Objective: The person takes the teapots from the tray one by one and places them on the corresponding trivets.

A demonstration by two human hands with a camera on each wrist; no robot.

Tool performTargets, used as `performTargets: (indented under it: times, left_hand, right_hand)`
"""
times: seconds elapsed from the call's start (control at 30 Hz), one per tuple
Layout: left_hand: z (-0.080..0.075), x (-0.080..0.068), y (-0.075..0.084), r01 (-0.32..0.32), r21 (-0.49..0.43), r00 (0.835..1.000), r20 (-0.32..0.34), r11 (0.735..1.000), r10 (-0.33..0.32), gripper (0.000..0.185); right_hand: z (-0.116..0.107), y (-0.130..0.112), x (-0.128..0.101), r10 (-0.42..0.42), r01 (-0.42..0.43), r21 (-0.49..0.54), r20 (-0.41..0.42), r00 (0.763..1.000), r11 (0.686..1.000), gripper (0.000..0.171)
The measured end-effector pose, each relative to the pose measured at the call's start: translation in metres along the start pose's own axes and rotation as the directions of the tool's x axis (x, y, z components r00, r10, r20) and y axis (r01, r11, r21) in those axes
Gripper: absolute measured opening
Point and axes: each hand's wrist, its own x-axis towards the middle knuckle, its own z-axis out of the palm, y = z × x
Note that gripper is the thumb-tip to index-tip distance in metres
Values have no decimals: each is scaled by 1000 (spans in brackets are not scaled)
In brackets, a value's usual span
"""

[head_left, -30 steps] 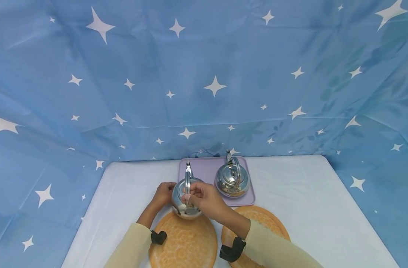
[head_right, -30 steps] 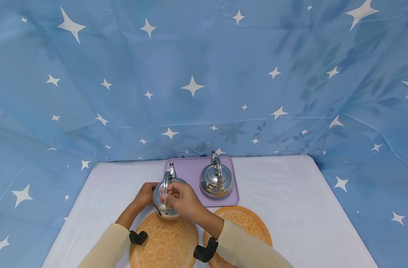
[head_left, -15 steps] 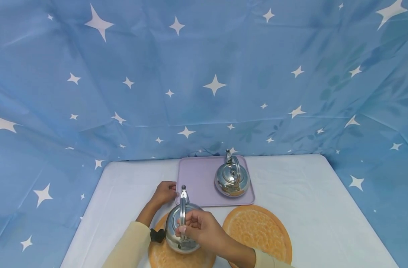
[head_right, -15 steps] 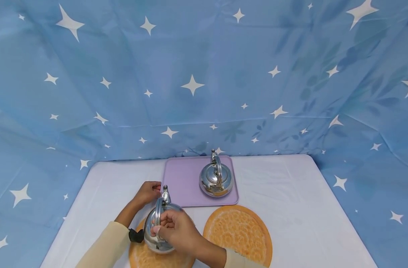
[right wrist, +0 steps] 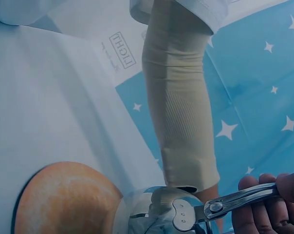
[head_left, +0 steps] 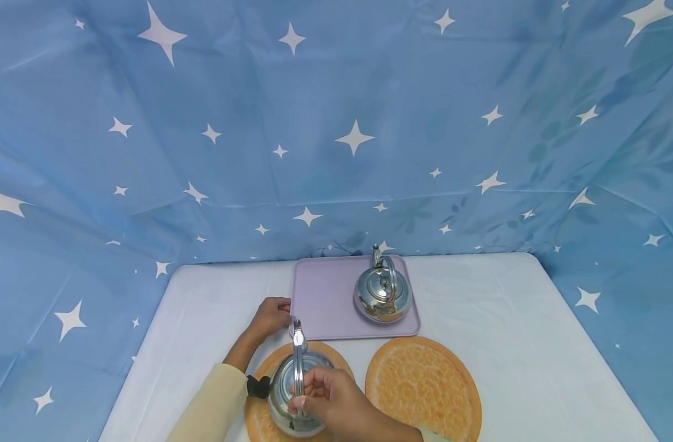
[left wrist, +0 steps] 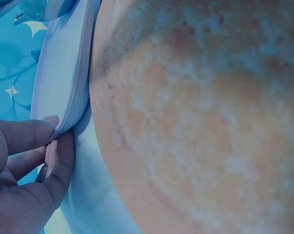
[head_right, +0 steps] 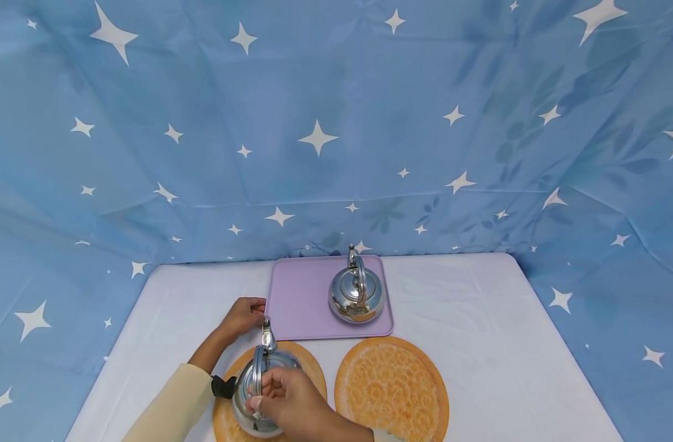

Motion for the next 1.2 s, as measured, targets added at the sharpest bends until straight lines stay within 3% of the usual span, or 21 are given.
performTargets:
  times: [0.33,0.6,0.83,1.03,1.2]
  left_hand:
    - [1,-1,1,9,-41,1000,1,999,-9,45]
    - [2,-1,2,8,-10,1000,-3,1000,-8,46]
    - [3,-1,2,14,-14,1000,8,1000,-14,45]
    - [3,-1,0,19,-20,1000,9,1000,-18,45]
    - [2,-2,0,31,-24,1000,2,999,-31,45]
  right_hand:
    - [4,13,-3,9,-9,21,12,1000,1000,17]
    - [5,22,-7,-18,12,69,77,997,998,17]
    - [4,27,-7,-26,19,87,85,996,996,18]
    - [-4,25,-10,27,-29,82,29,999,996,26]
    - [-23,16,-9,-10,14,70,-56,998,997,34]
